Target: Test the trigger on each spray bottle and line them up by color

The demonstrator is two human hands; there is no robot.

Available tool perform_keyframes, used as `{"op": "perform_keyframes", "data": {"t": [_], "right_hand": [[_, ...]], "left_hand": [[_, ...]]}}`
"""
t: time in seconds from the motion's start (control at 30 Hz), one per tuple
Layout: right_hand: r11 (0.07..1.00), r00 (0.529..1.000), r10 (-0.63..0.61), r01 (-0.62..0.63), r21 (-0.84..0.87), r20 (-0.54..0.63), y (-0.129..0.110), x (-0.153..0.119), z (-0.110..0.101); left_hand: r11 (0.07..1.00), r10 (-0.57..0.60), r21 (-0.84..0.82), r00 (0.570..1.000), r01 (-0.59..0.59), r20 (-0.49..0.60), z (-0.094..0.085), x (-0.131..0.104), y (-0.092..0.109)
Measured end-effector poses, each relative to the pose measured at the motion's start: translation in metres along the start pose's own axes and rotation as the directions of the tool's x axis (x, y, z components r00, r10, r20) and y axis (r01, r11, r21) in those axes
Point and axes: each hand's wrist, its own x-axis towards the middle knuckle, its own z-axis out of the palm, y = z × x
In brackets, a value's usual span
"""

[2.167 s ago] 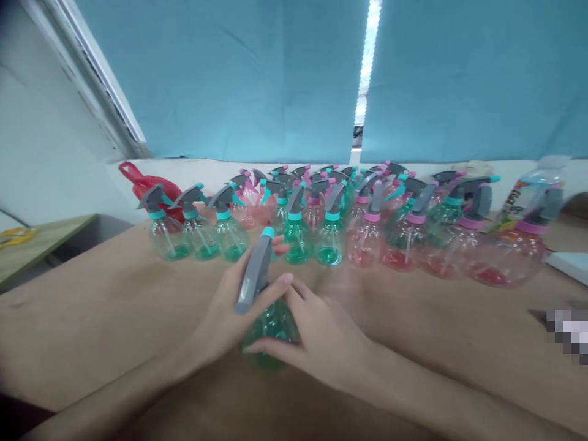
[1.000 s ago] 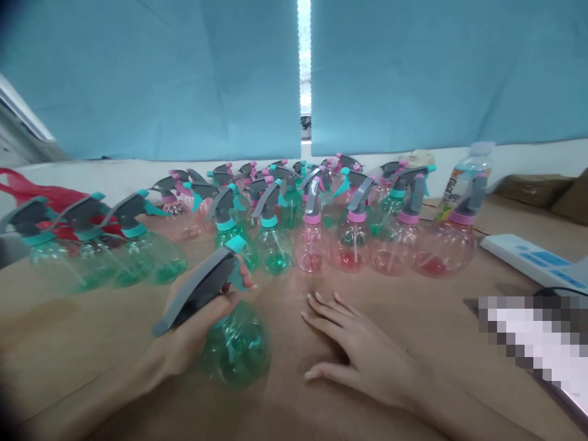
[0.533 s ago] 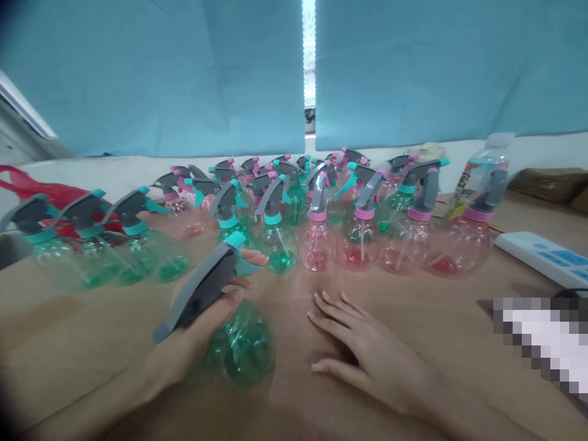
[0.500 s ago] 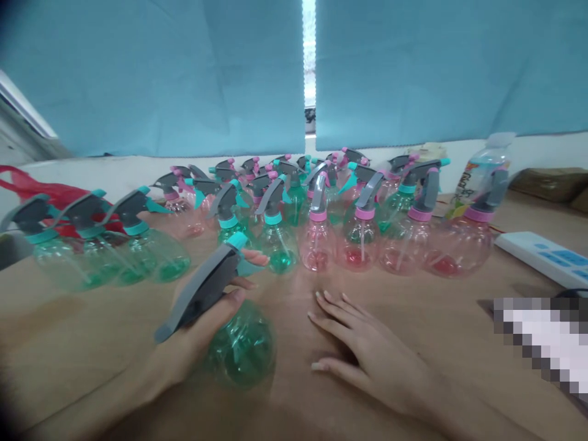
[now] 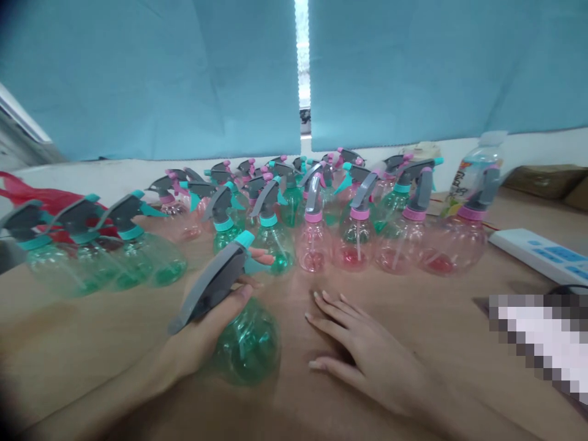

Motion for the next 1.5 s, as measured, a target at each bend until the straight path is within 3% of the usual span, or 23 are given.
{"op": "perform_keyframes", "data": {"t": [0.17,0.57,0.83,1.5], "right_hand": [[1.0,1.0,-0.002,0.002,0.011,-0.012,0.0016,-0.0007,0.0008],[0.997,0.999,-0.002,0.005,0.08,-0.045,0.0072,-0.0031,0.0053],[0.999,1.0,0.011,-0.01,0.048,-0.022,0.0048,-0.0035,0.0037],[0.999,1.0,0.009,-0.009,0.038,-0.016,0.0067,-0.004,0.005]], "left_hand": [[0.998,0.051,0.02,0.999,-0.051,0.007,0.0044,0.0043,-0.0012],[1.0,0.026,-0.007,0.999,-0.026,0.028,0.004,0.0066,-0.0067],[0.993,0.108,0.047,0.994,-0.109,0.02,0.0076,0.0092,-0.0061],[0.994,0.111,0.005,0.993,-0.111,0.043,0.0055,0.0075,-0.0084]]}}
